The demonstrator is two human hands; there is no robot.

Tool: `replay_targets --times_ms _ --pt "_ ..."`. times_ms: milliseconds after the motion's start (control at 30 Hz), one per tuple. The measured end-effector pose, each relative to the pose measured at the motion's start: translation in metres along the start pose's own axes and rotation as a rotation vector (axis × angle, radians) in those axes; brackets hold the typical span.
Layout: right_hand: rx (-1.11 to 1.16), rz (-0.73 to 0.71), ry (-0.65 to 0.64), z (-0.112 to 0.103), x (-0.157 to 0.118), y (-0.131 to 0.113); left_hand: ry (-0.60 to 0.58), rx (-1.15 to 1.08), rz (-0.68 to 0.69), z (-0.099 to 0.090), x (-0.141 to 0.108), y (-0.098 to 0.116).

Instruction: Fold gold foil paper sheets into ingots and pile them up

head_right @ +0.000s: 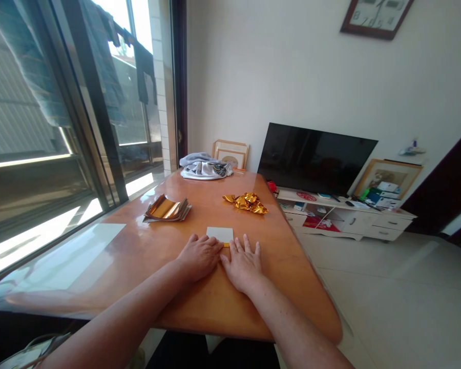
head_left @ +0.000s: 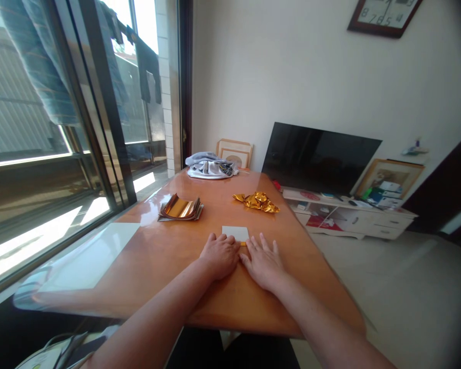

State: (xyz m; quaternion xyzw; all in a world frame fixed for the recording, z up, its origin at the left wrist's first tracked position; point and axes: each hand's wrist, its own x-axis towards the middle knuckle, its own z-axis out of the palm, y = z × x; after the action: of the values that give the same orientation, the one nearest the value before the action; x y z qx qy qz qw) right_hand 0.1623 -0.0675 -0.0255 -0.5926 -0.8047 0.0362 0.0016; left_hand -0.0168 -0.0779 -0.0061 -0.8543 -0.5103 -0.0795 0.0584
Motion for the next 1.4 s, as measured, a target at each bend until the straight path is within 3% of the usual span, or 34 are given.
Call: replay_targets --times_ms 333,433,567,967,1400 --pt "0.012 0.13 0.043 0.003 -0.002 0.0 -0.016 0.015 -0.052 0.004 0.003 0.008" --pt "0.031 0.06 0.093 0.001 -0.005 0.002 -0.033 0.023 -0.063 0.003 0.004 0.009" --pt "0.084 -0.047 0.045 -0.001 -0.007 0.004 -0.065 0.036 -0.076 0.0 0.004 0.011" --pt "0.154 -0.04 0.03 -0.005 -0.005 0.003 -0.16 0.072 -0.133 -0.003 0.024 0.026" --pt "0.14 -0.044 0.016 -0.004 -0.007 0.006 -0.076 0.048 -0.208 0.002 -0.003 0.019"
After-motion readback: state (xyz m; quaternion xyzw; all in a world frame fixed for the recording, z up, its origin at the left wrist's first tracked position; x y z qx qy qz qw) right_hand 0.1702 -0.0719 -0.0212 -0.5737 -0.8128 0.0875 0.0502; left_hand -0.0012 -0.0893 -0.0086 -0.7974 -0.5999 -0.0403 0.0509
